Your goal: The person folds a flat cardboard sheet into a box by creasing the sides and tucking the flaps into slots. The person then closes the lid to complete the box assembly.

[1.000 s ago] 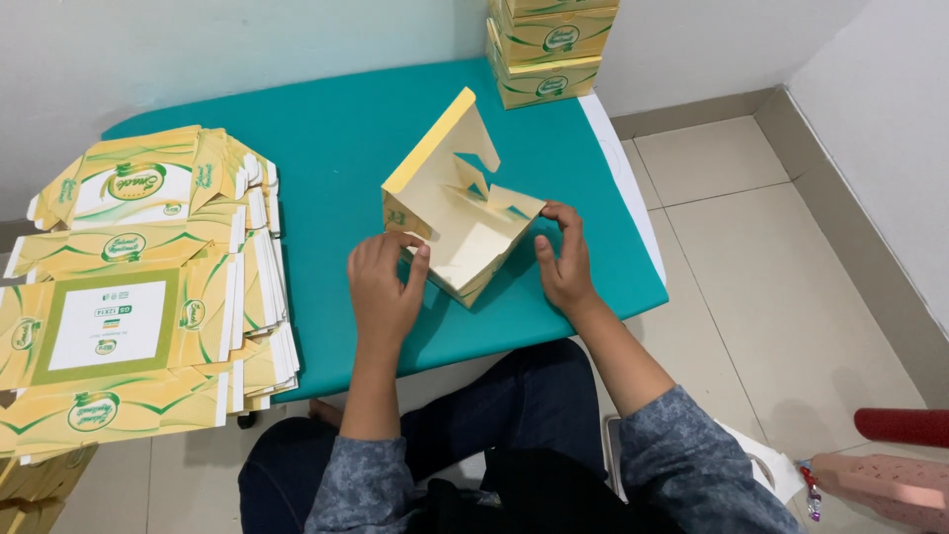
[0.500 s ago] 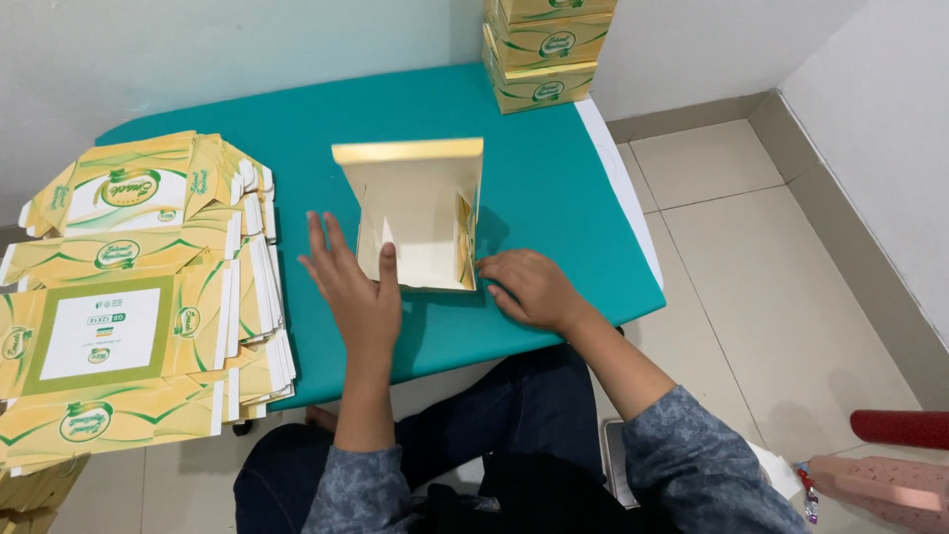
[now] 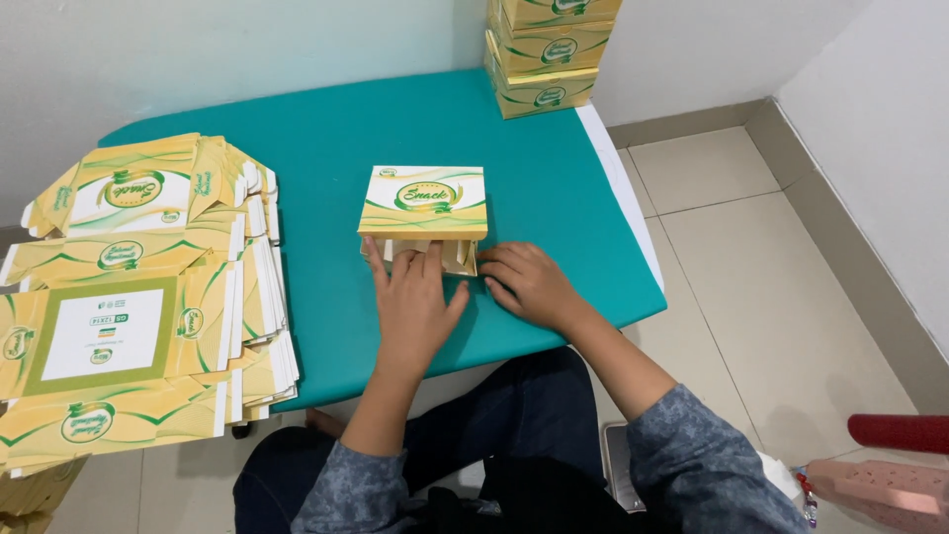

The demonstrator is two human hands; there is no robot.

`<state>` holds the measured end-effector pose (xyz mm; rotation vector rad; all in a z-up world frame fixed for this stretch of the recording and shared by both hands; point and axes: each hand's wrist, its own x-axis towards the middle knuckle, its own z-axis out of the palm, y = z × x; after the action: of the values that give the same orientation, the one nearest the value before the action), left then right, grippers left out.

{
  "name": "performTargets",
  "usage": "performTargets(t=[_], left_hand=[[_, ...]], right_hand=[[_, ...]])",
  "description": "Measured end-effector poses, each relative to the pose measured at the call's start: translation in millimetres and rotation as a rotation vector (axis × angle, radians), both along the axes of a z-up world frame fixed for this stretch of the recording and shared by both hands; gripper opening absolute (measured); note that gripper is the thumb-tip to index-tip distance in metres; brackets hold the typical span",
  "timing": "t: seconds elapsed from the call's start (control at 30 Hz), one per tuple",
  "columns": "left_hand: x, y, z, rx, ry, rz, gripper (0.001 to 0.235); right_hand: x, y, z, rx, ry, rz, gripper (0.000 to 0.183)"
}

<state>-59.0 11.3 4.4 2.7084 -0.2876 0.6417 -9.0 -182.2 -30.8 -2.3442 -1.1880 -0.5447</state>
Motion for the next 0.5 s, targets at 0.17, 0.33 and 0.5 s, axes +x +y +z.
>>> performTargets(t=[0.17, 0.33, 0.5], left_hand=[[4.0, 8.3, 10.5, 0.013, 0.01, -0.015, 0.065], [13.8, 14.3, -0.3, 0.004, -0.052, -0.055, 0.027], [28.7, 32.2, -1.1, -0.015, 0.085, -0.123, 0.016]], right_hand=[[10.2, -2.8, 7.5, -0.093, 0.14, -0.004, 0.024], [4.3, -0.7, 27.1, -0.02, 0.294, -0.033, 0.037], [7.1, 14.5, 41.3, 0.234, 0.019, -0.016, 0.049]])
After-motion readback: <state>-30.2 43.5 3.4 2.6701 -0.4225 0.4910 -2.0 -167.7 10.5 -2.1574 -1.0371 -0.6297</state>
